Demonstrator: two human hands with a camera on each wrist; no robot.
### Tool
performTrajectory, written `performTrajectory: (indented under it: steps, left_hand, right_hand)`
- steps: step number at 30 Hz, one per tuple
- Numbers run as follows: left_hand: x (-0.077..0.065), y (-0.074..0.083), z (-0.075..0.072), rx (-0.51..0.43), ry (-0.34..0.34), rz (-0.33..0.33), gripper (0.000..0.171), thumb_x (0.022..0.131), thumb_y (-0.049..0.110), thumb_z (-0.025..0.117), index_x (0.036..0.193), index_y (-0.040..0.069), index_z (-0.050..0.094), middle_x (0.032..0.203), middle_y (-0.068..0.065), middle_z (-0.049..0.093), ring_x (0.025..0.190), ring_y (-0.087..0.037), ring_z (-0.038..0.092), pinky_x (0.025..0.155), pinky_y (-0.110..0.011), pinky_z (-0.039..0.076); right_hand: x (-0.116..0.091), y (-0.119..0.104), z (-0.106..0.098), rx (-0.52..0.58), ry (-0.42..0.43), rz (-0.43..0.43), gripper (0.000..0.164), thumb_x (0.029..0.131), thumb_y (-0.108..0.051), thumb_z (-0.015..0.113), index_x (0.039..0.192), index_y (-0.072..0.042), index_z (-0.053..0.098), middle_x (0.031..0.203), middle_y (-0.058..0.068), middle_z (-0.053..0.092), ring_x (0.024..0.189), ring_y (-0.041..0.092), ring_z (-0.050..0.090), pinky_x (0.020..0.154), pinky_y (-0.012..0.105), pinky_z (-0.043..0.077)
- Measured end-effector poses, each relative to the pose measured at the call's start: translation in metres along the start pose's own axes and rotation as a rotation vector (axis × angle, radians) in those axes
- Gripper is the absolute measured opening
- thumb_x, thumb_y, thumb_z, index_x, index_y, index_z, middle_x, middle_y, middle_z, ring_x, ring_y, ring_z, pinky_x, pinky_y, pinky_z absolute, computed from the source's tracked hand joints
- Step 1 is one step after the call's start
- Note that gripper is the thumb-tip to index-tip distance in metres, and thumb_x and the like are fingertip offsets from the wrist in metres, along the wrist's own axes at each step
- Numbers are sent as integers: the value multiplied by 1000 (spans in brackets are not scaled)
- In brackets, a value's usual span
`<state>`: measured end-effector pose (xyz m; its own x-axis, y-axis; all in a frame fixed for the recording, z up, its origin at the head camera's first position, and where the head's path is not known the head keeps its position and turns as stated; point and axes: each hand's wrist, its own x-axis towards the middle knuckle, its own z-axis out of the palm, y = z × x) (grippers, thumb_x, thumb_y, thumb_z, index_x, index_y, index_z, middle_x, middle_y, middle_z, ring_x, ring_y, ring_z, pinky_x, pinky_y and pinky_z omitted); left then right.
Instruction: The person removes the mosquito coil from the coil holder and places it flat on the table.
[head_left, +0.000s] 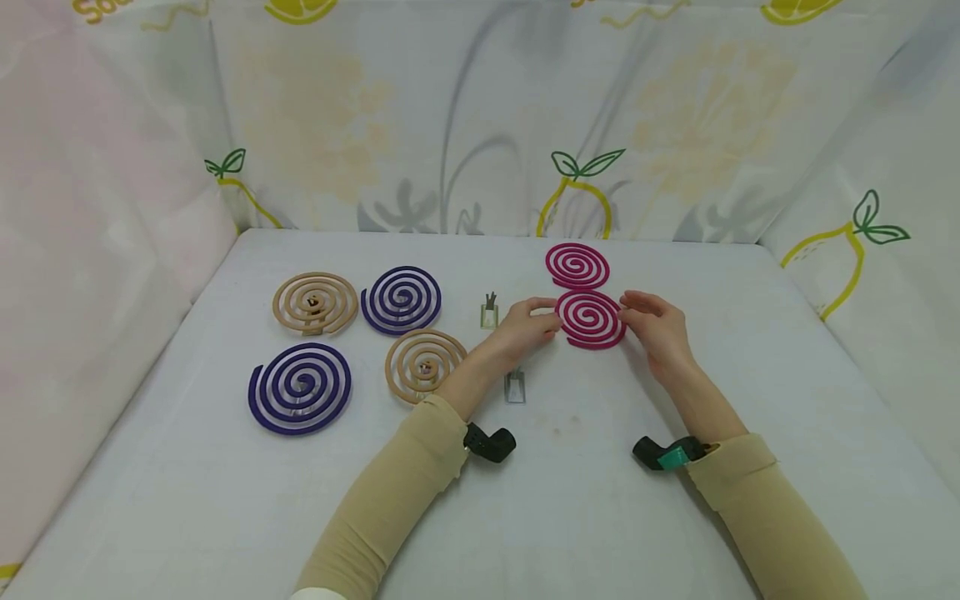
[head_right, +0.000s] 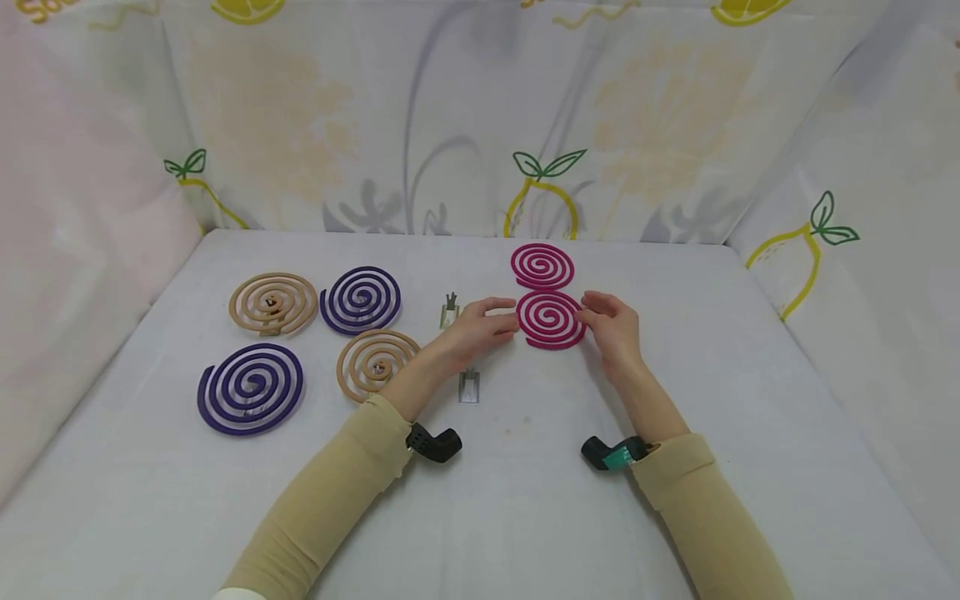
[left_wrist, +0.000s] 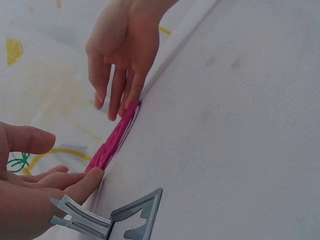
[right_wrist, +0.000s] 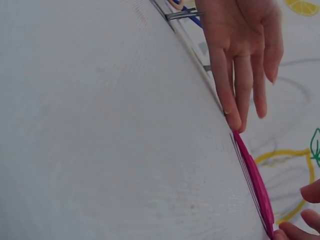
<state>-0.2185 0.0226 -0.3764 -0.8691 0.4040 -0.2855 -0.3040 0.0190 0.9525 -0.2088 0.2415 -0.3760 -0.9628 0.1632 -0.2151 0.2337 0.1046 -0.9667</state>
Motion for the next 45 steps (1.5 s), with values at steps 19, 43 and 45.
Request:
performTrajectory:
  steps: [19,43,45]
  left_hand:
    - [7,-4,-9,-94,-32,13,49,103,4,46,151,0,36,157,-17,38,144,-26,39,117,-36,39]
    - [6,-3,-5,-82,-23,15,48,103,5,47,150,-1,37,156,-17,38,143,-27,40,116,-36,40]
    - [4,-2,-4,-82,-5,16,49,102,4,47,150,0,37,155,-18,40,142,-27,42,116,-35,40]
  right_hand:
    - [8,2,3,51,-62,-12,55,101,-7,51,153,-1,34,154,16,39,140,21,36,122,35,29]
    - [5,2,1,72,-46,-12,55,100,-6,53,153,-2,36,152,15,39,138,20,38,121,32,31]
    - [4,1,0,73,-42,-10,55,100,-7,53,153,-3,36,153,14,39,138,21,38,120,32,32]
